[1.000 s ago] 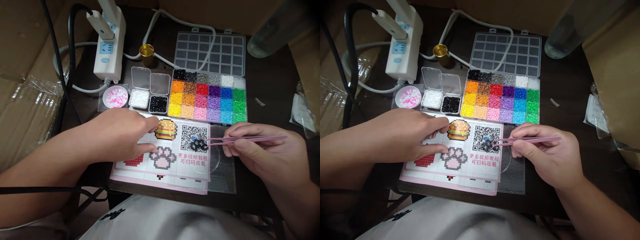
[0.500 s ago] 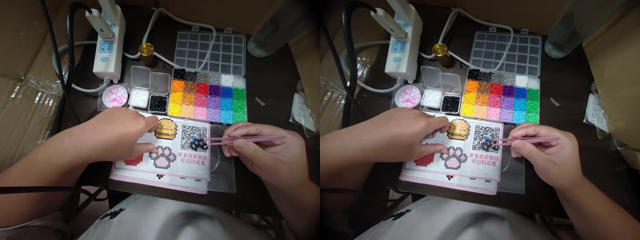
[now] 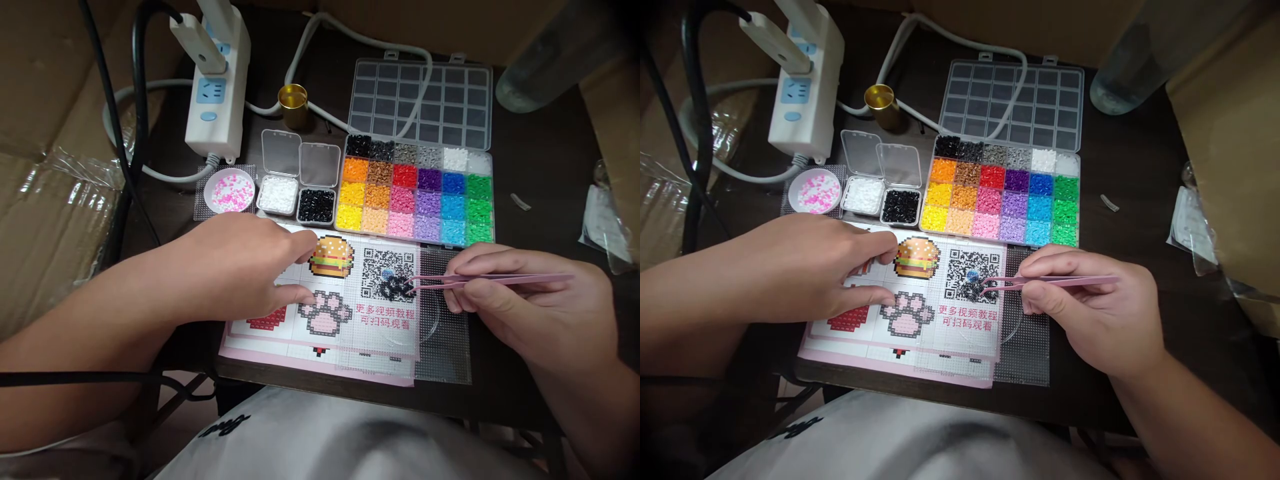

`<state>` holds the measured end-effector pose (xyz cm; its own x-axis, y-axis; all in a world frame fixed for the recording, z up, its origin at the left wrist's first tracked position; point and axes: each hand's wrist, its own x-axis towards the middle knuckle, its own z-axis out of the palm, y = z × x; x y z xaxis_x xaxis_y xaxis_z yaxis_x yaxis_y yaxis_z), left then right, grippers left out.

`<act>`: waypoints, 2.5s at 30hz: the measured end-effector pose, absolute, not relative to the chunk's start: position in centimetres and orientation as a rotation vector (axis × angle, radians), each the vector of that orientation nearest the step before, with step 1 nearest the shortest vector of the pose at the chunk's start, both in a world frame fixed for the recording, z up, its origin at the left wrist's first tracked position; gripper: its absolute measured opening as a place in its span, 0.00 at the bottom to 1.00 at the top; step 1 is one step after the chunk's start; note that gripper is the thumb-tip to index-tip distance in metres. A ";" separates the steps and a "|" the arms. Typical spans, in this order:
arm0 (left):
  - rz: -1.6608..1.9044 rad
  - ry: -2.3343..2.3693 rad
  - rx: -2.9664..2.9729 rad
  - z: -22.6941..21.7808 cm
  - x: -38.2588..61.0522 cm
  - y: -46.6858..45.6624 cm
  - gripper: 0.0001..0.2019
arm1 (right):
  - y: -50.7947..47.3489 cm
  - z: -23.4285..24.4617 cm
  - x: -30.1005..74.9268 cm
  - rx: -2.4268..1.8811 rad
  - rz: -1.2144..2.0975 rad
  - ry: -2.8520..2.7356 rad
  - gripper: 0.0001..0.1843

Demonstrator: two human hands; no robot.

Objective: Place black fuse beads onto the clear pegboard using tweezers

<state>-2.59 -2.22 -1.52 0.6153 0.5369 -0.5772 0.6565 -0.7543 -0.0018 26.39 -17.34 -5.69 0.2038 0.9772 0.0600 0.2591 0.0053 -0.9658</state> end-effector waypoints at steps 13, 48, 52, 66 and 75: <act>-0.830 0.999 2.603 -1.2 -2.4 -2.3 0.29 | -16.9 -5.3 26.2 -1.352 0.725 -1.438 0.11; -0.794 1.017 2.610 -1.8 -2.7 -2.2 0.31 | -16.3 -5.3 25.9 -1.147 0.691 -1.722 0.14; -0.784 1.022 2.602 -1.8 -2.8 -2.2 0.30 | -16.3 -5.5 25.9 -1.135 0.693 -1.743 0.11; -0.807 0.954 2.639 -1.1 -2.8 -2.4 0.30 | -16.7 -5.6 26.0 -1.192 0.652 -1.758 0.11; -0.848 0.974 2.635 -1.1 -2.4 -2.5 0.31 | -17.0 -5.8 26.0 -1.205 0.643 -1.731 0.12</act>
